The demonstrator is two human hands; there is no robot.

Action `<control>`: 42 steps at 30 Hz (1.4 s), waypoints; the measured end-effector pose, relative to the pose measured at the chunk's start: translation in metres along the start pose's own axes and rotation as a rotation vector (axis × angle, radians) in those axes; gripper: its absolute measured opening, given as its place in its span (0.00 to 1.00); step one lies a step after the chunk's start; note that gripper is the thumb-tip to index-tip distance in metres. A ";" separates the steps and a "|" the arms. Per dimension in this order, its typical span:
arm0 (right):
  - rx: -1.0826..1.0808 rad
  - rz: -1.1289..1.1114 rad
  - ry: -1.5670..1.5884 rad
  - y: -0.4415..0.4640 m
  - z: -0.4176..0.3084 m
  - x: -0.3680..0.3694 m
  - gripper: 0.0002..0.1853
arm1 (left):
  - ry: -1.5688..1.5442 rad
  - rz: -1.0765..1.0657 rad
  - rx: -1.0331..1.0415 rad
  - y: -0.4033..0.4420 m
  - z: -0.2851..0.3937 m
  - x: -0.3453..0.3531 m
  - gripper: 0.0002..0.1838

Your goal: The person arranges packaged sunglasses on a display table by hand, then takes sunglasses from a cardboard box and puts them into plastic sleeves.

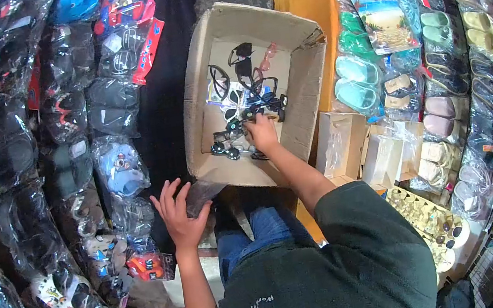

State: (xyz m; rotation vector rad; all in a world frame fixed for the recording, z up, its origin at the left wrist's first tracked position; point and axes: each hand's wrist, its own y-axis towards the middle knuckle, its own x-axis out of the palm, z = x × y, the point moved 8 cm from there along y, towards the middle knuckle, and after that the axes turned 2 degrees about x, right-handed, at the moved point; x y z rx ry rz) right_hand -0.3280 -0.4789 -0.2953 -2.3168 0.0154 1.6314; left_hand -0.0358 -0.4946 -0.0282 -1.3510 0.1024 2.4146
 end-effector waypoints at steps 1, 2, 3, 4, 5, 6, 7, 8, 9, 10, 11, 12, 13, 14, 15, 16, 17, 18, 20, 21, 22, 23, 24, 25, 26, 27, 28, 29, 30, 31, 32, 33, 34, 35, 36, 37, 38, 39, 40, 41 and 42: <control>-0.037 -0.033 -0.062 0.000 -0.002 0.000 0.18 | -0.001 0.000 0.000 0.000 0.000 0.001 0.36; -0.036 -0.033 -0.063 0.001 0.000 0.002 0.18 | -0.003 -0.002 -0.003 0.000 0.000 0.003 0.36; -0.044 -0.054 -0.105 0.001 0.009 0.019 0.17 | -0.004 -0.003 -0.006 0.000 0.000 0.004 0.36; -0.052 -0.076 -0.147 0.001 0.012 0.025 0.17 | -0.005 -0.003 -0.007 0.000 0.000 0.005 0.36; -0.053 -0.076 -0.147 0.001 0.016 0.027 0.17 | -0.006 -0.009 -0.010 0.001 0.000 0.006 0.36; -0.044 -0.052 -0.111 0.000 0.018 0.021 0.17 | -0.008 -0.016 -0.013 0.001 0.001 0.006 0.36; -0.034 -0.029 -0.075 -0.001 0.018 0.016 0.17 | -0.007 -0.017 -0.014 0.001 0.002 0.006 0.36; -0.033 -0.030 -0.075 -0.003 0.017 0.012 0.17 | -0.013 -0.018 -0.019 0.001 0.003 0.006 0.36; -0.011 -0.012 -0.019 -0.004 0.017 0.005 0.16 | -0.018 -0.018 -0.023 0.001 0.004 0.006 0.36; 0.011 0.008 0.036 -0.005 0.018 -0.002 0.15 | -0.019 -0.018 -0.022 0.001 0.004 0.005 0.36; 0.012 0.010 0.035 -0.008 0.016 -0.008 0.15 | -0.020 -0.020 -0.022 0.000 0.004 0.006 0.36; 0.055 0.024 0.058 -0.010 0.017 -0.016 0.14 | -0.020 -0.022 -0.022 0.000 0.005 0.005 0.36; 0.098 0.039 0.081 -0.013 0.018 -0.023 0.13 | -0.021 -0.021 -0.018 0.000 0.006 0.005 0.36; 0.099 0.042 0.080 -0.017 0.016 -0.031 0.13 | -0.024 -0.013 -0.017 0.000 0.007 0.004 0.36; 0.174 0.033 0.178 -0.023 0.023 -0.032 0.12 | -0.028 -0.006 -0.015 0.000 0.009 0.002 0.36; 0.249 0.024 0.276 -0.028 0.029 -0.032 0.12 | -0.030 -0.006 -0.011 0.000 0.010 0.001 0.36; 0.252 0.027 0.274 -0.029 0.031 -0.035 0.12 | -0.031 -0.007 -0.008 0.000 0.012 0.000 0.36; 0.221 0.082 0.278 -0.032 0.040 -0.030 0.12 | -0.031 -0.006 -0.006 0.001 0.013 -0.001 0.36; 0.188 0.141 0.281 -0.034 0.049 -0.027 0.12 | -0.025 -0.001 0.007 0.001 0.015 -0.001 0.36; 0.290 0.088 0.442 -0.036 0.059 -0.019 0.11 | -0.017 0.002 0.015 0.002 0.016 -0.002 0.36; 0.391 0.032 0.603 -0.038 0.067 -0.010 0.11 | -0.017 0.005 0.016 0.002 0.017 -0.002 0.36; 0.389 0.033 0.603 -0.039 0.067 -0.008 0.11 | -0.021 0.008 0.013 0.003 0.018 -0.002 0.36; 0.450 0.065 0.799 -0.041 0.069 -0.002 0.10 | -0.025 0.010 0.009 0.003 0.018 -0.001 0.35; 0.509 0.096 0.995 -0.044 0.075 0.011 0.10 | -0.026 0.012 0.009 0.004 0.018 0.000 0.35; 0.575 0.034 1.081 -0.042 0.080 0.028 0.09 | -0.023 0.007 0.012 0.004 0.018 0.003 0.35; 0.573 0.032 1.083 -0.038 0.078 0.022 0.09 | -0.018 0.001 0.015 0.004 0.019 0.005 0.35; 0.657 -0.031 1.178 -0.039 0.075 0.020 0.10 | -0.014 0.002 0.013 0.005 0.020 0.006 0.35; 0.742 -0.096 1.272 -0.040 0.069 0.018 0.11 | -0.017 0.007 0.022 0.005 0.022 0.006 0.34; 0.744 -0.097 1.275 -0.041 0.069 0.023 0.11 | -0.021 0.010 0.031 0.005 0.025 0.006 0.34; 0.621 0.053 1.208 -0.038 0.068 0.014 0.13 | -0.018 0.007 0.033 0.004 0.027 0.007 0.34; 0.496 0.202 1.135 -0.036 0.066 0.003 0.16 | -0.013 0.004 0.030 0.004 0.028 0.009 0.34; 0.495 0.208 1.139 -0.036 0.063 0.003 0.16 | -0.009 0.004 0.029 0.004 0.029 0.010 0.34; 0.541 0.304 1.206 -0.040 0.065 0.000 0.19 | -0.008 0.008 0.036 0.003 0.031 0.009 0.34; 0.586 0.400 1.272 -0.045 0.067 -0.003 0.21 | -0.010 0.007 0.035 0.002 0.032 0.009 0.33; 0.624 0.365 1.408 -0.049 0.067 0.006 0.23 | -0.013 0.005 0.034 0.001 0.033 0.008 0.33; 0.619 0.370 1.410 -0.051 0.071 0.012 0.23 | -0.012 0.010 0.039 0.000 0.035 0.006 0.33; 0.701 0.246 1.410 -0.054 0.074 0.028 0.23 | -0.008 0.013 0.041 -0.001 0.036 0.005 0.33; 0.782 0.119 1.405 -0.059 0.071 0.036 0.23 | -0.005 0.015 0.042 -0.004 0.037 0.003 0.33; 0.729 0.166 1.352 -0.065 0.068 0.030 0.21 | -0.002 0.019 0.045 -0.007 0.038 0.002 0.33; 0.723 0.169 1.356 -0.069 0.066 0.028 0.21 | 0.002 0.025 0.045 -0.009 0.038 0.000 0.33; 0.763 0.099 1.243 -0.074 0.067 0.036 0.18 | 0.007 0.032 0.043 -0.012 0.037 -0.001 0.33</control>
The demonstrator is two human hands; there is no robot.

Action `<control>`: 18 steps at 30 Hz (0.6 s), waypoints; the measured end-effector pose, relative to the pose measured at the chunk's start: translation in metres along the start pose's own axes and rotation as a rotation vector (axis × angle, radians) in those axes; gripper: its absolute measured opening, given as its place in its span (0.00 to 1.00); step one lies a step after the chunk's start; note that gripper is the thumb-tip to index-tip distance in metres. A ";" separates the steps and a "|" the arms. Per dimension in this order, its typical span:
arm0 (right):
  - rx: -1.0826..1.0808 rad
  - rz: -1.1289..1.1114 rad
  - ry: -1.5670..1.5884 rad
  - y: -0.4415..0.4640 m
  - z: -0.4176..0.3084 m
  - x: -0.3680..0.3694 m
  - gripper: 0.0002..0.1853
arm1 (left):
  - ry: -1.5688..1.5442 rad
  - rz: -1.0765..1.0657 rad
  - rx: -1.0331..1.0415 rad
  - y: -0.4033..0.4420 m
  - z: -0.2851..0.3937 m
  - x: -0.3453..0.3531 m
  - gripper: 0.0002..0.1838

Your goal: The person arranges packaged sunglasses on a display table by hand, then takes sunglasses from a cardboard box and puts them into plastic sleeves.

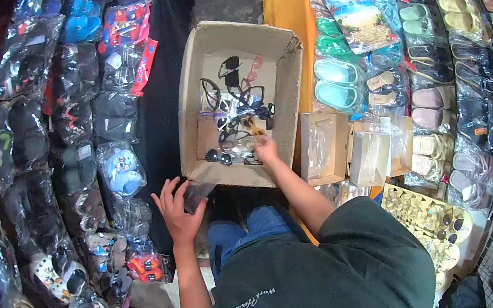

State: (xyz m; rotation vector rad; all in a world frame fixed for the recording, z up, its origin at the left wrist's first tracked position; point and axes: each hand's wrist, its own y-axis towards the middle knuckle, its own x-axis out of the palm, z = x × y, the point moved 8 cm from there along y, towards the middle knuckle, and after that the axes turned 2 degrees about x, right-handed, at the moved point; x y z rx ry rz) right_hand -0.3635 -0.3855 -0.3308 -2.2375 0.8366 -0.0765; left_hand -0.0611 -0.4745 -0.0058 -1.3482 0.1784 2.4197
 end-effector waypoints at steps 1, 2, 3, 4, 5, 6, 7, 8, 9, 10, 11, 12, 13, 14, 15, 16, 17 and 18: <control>0.043 0.007 -0.124 0.002 0.012 -0.001 0.15 | 0.002 0.006 0.003 -0.004 0.000 -0.001 0.33; -0.027 -0.021 -0.276 0.014 0.029 -0.003 0.10 | 0.002 0.011 0.001 -0.007 -0.002 -0.003 0.33; -0.035 -0.021 -0.273 0.020 0.041 -0.002 0.10 | 0.002 0.017 -0.001 -0.011 -0.003 -0.004 0.33; -0.082 0.028 -0.439 0.021 0.043 -0.002 0.09 | 0.002 0.024 0.002 -0.014 -0.003 -0.006 0.33; -0.129 0.080 -0.604 0.021 0.046 -0.004 0.09 | 0.001 0.027 -0.005 -0.017 -0.004 -0.007 0.33; -0.263 0.106 -0.683 0.008 0.028 -0.005 0.08 | 0.000 0.031 -0.013 -0.020 -0.005 -0.008 0.33; -0.268 0.105 -0.683 -0.006 0.012 -0.007 0.08 | -0.001 0.036 -0.013 -0.023 -0.005 -0.010 0.33; -0.388 0.187 -0.769 -0.027 -0.017 -0.009 0.08 | -0.002 0.046 -0.008 -0.026 -0.006 -0.012 0.34; -0.508 0.269 -0.851 -0.047 -0.041 -0.009 0.08 | -0.002 0.055 -0.002 -0.029 -0.006 -0.014 0.34; -0.512 0.268 -0.848 -0.058 -0.059 -0.010 0.08 | 0.001 0.058 -0.001 -0.032 -0.008 -0.016 0.34; -0.371 0.107 -0.744 -0.058 -0.067 -0.007 0.09 | 0.004 0.062 -0.006 -0.033 -0.010 -0.018 0.34; -0.230 -0.052 -0.638 -0.055 -0.061 -0.004 0.10 | 0.007 0.065 -0.011 -0.035 -0.011 -0.019 0.34; -0.233 -0.051 -0.637 -0.052 -0.056 -0.008 0.10 | 0.007 0.068 -0.010 -0.037 -0.013 -0.021 0.34; -0.269 -0.043 -0.584 -0.052 -0.061 -0.011 0.11 | 0.008 0.061 -0.002 -0.037 -0.014 -0.023 0.35; -0.309 -0.032 -0.527 -0.054 -0.072 -0.013 0.13 | 0.010 0.057 0.011 -0.033 -0.014 -0.027 0.35; -0.172 -0.051 -0.483 -0.055 -0.069 -0.019 0.14 | 0.010 0.065 0.021 -0.029 -0.013 -0.031 0.35; -0.182 -0.047 -0.480 -0.058 -0.076 -0.023 0.14 | 0.011 0.063 0.030 -0.026 -0.012 -0.034 0.35; -0.261 -0.038 -0.403 -0.061 -0.085 -0.028 0.14 | 0.012 0.062 0.036 -0.024 -0.011 -0.036 0.35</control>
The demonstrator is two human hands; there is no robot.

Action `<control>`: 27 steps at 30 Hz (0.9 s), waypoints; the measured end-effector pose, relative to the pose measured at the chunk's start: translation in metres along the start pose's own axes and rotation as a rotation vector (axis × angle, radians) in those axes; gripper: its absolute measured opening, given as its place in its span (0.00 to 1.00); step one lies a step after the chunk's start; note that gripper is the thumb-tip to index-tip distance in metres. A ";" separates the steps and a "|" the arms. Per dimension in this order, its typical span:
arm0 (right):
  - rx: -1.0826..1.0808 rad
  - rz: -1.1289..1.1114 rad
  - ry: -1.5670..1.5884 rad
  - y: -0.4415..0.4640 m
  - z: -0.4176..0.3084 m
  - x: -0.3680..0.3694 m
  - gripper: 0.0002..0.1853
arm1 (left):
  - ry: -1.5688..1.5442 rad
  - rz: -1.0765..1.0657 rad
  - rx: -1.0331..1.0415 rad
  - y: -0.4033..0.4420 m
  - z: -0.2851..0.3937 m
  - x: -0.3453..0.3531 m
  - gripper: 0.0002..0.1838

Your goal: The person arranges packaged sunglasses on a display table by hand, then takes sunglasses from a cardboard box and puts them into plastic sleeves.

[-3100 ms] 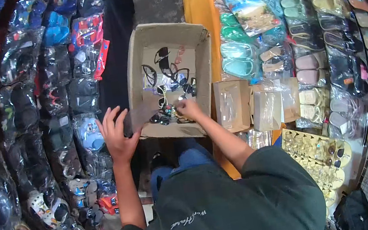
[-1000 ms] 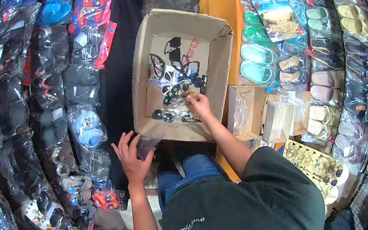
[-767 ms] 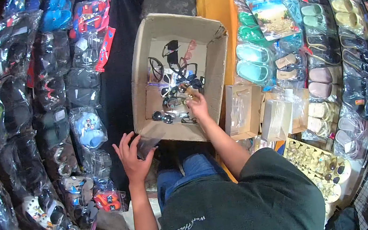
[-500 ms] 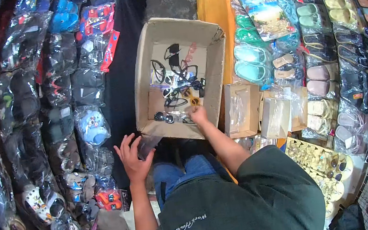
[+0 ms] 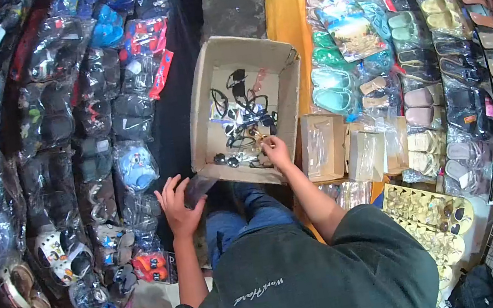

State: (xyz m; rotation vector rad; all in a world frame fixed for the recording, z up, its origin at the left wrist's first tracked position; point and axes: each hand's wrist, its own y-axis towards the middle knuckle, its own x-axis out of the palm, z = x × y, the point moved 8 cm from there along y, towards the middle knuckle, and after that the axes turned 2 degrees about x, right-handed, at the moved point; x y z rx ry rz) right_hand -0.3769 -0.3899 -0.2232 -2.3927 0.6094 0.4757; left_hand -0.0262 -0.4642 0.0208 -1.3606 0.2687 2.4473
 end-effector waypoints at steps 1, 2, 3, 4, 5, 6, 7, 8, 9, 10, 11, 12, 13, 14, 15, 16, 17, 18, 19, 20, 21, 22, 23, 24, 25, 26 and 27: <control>-0.075 0.033 0.073 0.000 -0.008 -0.008 0.14 | 0.000 0.009 0.005 0.004 0.001 -0.003 0.35; -0.084 0.002 0.241 0.002 -0.011 -0.011 0.14 | -0.009 0.010 0.014 0.008 0.003 -0.005 0.35; -0.093 0.006 0.245 0.002 -0.015 -0.018 0.14 | -0.017 0.010 0.026 0.013 0.005 -0.008 0.36; -0.079 -0.010 0.300 0.004 -0.017 -0.024 0.14 | -0.011 0.019 0.043 0.018 0.007 -0.010 0.36; -0.066 -0.025 0.355 0.005 -0.020 -0.031 0.13 | -0.012 0.029 0.055 0.023 0.009 -0.012 0.36; -0.094 -0.025 0.370 0.000 -0.037 -0.043 0.12 | -0.028 0.013 0.079 0.028 0.013 -0.012 0.36; -0.108 -0.016 0.372 -0.008 -0.054 -0.055 0.12 | -0.045 0.000 0.104 0.033 0.018 -0.012 0.37; -0.143 -0.014 0.483 -0.017 -0.074 -0.068 0.12 | -0.013 0.004 0.143 0.039 0.024 -0.014 0.38; -0.181 -0.016 0.594 -0.029 -0.098 -0.083 0.13 | -0.015 0.021 0.154 0.045 0.030 -0.018 0.38; -0.208 -0.019 0.611 -0.044 -0.123 -0.098 0.14 | -0.038 0.034 0.188 0.050 0.038 -0.022 0.37; -0.229 -0.015 0.614 -0.055 -0.142 -0.111 0.14 | -0.060 0.049 0.223 0.054 0.046 -0.026 0.37; -0.261 -0.005 0.640 -0.066 -0.159 -0.124 0.13 | -0.080 0.061 0.259 0.059 0.053 -0.031 0.38; -0.291 0.006 0.666 -0.075 -0.170 -0.137 0.13 | -0.080 0.075 0.272 0.063 0.059 -0.035 0.38; -0.348 0.004 0.684 -0.083 -0.181 -0.147 0.13 | -0.121 0.069 0.276 0.067 0.065 -0.037 0.37; -0.366 0.012 0.686 -0.091 -0.190 -0.155 0.13 | -0.162 0.063 0.281 0.069 0.072 -0.040 0.37; -0.391 0.017 0.706 -0.100 -0.199 -0.164 0.13 | -0.157 0.072 0.299 0.071 0.080 -0.045 0.38; -0.416 0.021 0.725 -0.109 -0.209 -0.173 0.13 | -0.160 0.085 0.314 0.073 0.086 -0.048 0.38; -0.439 0.029 0.732 -0.121 -0.220 -0.179 0.12 | -0.179 0.079 0.321 0.076 0.091 -0.049 0.38; -0.456 0.037 0.733 -0.128 -0.226 -0.184 0.12 | -0.197 0.070 0.327 0.078 0.095 -0.051 0.38; -0.456 0.050 0.718 -0.134 -0.230 -0.187 0.12 | -0.199 0.081 0.341 0.079 0.100 -0.054 0.38; -0.456 0.063 0.702 -0.138 -0.233 -0.190 0.12 | -0.206 0.088 0.365 0.079 0.107 -0.057 0.39; -0.461 0.075 0.694 -0.141 -0.234 -0.193 0.12 | -0.214 0.095 0.389 0.079 0.113 -0.061 0.39; -0.475 0.081 0.695 -0.144 -0.235 -0.195 0.12 | -0.216 0.105 0.401 0.080 0.118 -0.064 0.39; -0.471 0.088 0.691 -0.146 -0.235 -0.197 0.11 | -0.222 0.108 0.419 0.080 0.123 -0.067 0.39; -0.466 0.093 0.687 -0.148 -0.235 -0.199 0.11 | -0.227 0.111 0.436 0.079 0.129 -0.069 0.39; -0.469 0.085 0.707 -0.146 -0.232 -0.200 0.11 | -0.228 0.119 0.444 0.079 0.133 -0.072 0.39; -0.479 0.088 0.707 -0.148 -0.233 -0.202 0.11 | -0.223 0.129 0.457 0.078 0.139 -0.074 0.39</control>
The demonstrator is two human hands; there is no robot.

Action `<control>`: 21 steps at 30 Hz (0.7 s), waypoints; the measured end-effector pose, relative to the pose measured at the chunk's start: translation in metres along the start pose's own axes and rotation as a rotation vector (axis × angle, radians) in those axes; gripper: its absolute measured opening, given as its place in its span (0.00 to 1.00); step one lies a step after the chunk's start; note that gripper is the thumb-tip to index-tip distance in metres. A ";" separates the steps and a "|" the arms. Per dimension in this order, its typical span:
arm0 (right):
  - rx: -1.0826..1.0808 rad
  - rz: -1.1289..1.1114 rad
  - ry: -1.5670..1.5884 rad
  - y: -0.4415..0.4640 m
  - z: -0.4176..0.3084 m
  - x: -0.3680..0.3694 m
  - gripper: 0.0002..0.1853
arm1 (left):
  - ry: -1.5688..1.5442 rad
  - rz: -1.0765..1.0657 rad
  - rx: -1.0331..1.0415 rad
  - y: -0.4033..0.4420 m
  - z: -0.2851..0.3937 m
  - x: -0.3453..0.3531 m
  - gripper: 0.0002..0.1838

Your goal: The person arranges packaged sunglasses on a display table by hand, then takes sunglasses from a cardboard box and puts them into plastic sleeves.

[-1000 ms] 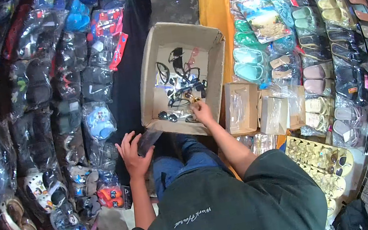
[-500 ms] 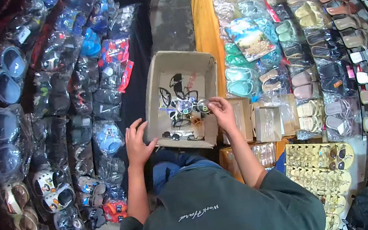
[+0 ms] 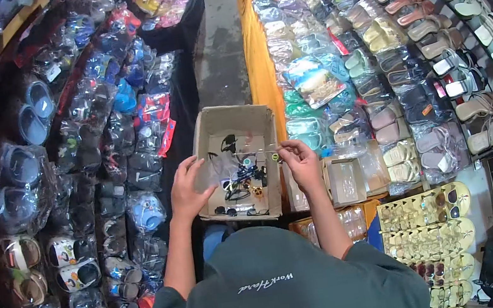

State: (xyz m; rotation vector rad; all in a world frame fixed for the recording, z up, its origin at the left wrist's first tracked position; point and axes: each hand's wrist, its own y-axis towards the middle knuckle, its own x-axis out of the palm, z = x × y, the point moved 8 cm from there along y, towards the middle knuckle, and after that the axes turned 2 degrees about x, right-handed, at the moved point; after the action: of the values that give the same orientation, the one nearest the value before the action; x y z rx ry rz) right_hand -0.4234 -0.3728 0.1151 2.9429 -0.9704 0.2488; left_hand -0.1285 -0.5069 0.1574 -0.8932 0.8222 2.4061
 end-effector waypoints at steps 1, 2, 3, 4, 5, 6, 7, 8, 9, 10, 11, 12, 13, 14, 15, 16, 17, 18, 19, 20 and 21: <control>-0.020 -0.006 -0.006 -0.001 -0.003 0.000 0.11 | 0.006 0.007 0.015 0.002 0.005 -0.001 0.39; -0.038 -0.011 -0.012 -0.003 -0.007 -0.001 0.11 | 0.006 0.011 0.023 0.004 0.008 -0.002 0.39; -0.041 -0.013 -0.001 -0.003 -0.005 -0.003 0.12 | 0.011 0.000 0.036 0.006 0.012 -0.001 0.39; -0.049 -0.009 -0.001 -0.004 -0.005 -0.006 0.12 | 0.016 -0.012 0.051 0.008 0.016 0.000 0.39; -0.053 -0.025 -0.013 -0.004 -0.004 -0.009 0.12 | 0.014 -0.011 0.059 0.009 0.019 0.001 0.39; -0.059 -0.040 -0.024 -0.006 -0.006 -0.009 0.11 | 0.017 -0.018 0.089 0.011 0.023 0.002 0.39; -0.060 -0.047 -0.014 -0.007 -0.008 -0.010 0.12 | 0.021 -0.025 0.121 0.013 0.028 0.003 0.39; -0.069 -0.040 -0.013 -0.008 -0.010 -0.013 0.12 | 0.019 -0.025 0.132 0.015 0.032 0.005 0.39; -0.045 -0.054 -0.024 -0.010 -0.012 -0.013 0.12 | 0.027 -0.030 0.160 0.017 0.039 0.006 0.39; -0.020 -0.067 -0.035 -0.011 -0.013 -0.014 0.12 | 0.034 -0.035 0.189 0.019 0.046 0.007 0.39; -0.023 -0.069 -0.027 -0.012 -0.015 -0.015 0.12 | 0.028 -0.060 0.189 0.021 0.051 0.010 0.38; -0.031 -0.061 -0.027 -0.013 -0.018 -0.015 0.12 | 0.026 -0.060 0.200 0.024 0.057 0.010 0.38; -0.033 -0.066 -0.026 -0.014 -0.020 -0.015 0.12 | 0.025 -0.079 0.223 0.027 0.065 0.013 0.38; -0.034 -0.071 -0.026 -0.015 -0.022 -0.015 0.12 | 0.023 -0.098 0.245 0.030 0.072 0.015 0.37; -0.043 -0.090 -0.007 -0.016 -0.023 -0.014 0.11 | 0.000 -0.113 0.250 0.033 0.078 0.018 0.37; -0.053 -0.081 -0.007 -0.017 -0.025 -0.015 0.11 | -0.002 -0.114 0.263 0.035 0.083 0.021 0.37; -0.072 -0.085 -0.016 -0.019 -0.027 -0.015 0.11 | -0.015 -0.125 0.293 0.038 0.090 0.024 0.37; -0.092 -0.090 -0.025 -0.021 -0.031 -0.014 0.11 | -0.028 -0.136 0.324 0.040 0.097 0.027 0.38; -0.093 -0.063 -0.008 -0.023 -0.034 -0.015 0.11 | -0.042 -0.153 0.333 0.042 0.102 0.029 0.38; -0.102 -0.054 -0.008 -0.025 -0.036 -0.017 0.11 | -0.044 -0.153 0.346 0.044 0.108 0.028 0.38; -0.113 -0.027 -0.003 -0.027 -0.040 -0.019 0.11 | -0.059 -0.145 0.357 0.045 0.115 0.025 0.39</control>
State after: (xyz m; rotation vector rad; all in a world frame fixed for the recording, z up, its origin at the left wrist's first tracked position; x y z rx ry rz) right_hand -0.4281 -0.3361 0.1524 2.8528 -0.9131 0.1826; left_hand -0.2216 -0.4591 0.2272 -0.7104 1.0809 2.0630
